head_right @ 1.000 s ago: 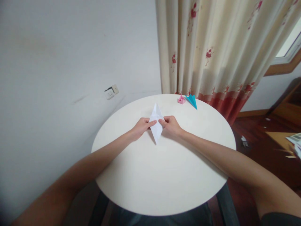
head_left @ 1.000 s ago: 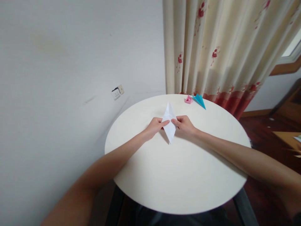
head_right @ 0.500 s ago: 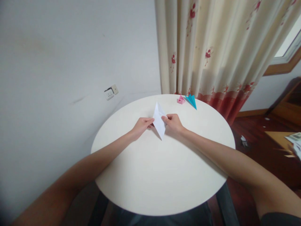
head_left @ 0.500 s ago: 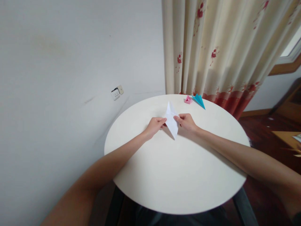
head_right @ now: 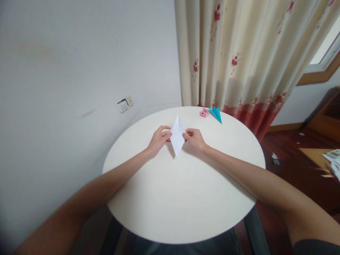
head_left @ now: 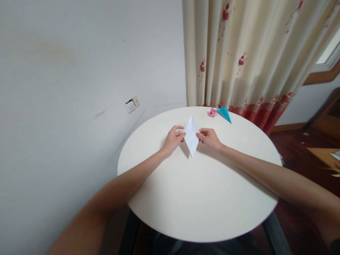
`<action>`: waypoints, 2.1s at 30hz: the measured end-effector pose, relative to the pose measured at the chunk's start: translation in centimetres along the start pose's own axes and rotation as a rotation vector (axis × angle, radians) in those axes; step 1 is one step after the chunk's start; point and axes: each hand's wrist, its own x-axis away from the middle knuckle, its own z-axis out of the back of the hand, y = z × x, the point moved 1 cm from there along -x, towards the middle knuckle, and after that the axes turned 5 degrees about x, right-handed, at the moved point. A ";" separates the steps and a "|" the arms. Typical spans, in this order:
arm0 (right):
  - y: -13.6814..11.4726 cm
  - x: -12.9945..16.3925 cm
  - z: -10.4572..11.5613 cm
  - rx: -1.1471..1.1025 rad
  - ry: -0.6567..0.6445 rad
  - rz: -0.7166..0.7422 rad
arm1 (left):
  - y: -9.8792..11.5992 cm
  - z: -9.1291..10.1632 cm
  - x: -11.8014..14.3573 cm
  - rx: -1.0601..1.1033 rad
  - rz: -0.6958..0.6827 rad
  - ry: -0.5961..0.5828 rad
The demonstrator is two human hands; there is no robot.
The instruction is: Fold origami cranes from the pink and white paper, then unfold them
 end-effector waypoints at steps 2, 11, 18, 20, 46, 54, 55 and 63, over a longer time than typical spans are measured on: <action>-0.2 0.1 -0.1 -0.005 -0.029 0.005 | 0.1 0.0 0.0 0.012 -0.021 0.004; -0.7 1.3 -0.9 0.093 -0.280 0.048 | 0.3 -0.1 0.7 0.022 0.098 -0.110; -1.0 0.7 -0.1 0.050 0.012 0.274 | 0.4 -0.4 1.1 -0.027 0.166 -0.151; -1.3 0.8 0.1 0.094 0.030 0.321 | 0.4 -0.5 1.2 -0.072 0.169 -0.180; -1.9 1.0 0.7 0.202 0.071 0.341 | 0.8 -0.4 1.3 -0.156 0.106 -0.097; -1.1 0.2 0.3 0.027 0.009 0.211 | 1.4 -0.6 1.4 -0.228 0.068 -0.119; -1.0 0.1 0.2 -0.004 -0.003 0.177 | 1.4 -0.6 1.4 -0.237 0.061 -0.125; -1.0 0.1 -0.1 0.041 -0.066 0.086 | 1.2 -0.5 1.5 -0.249 0.054 -0.146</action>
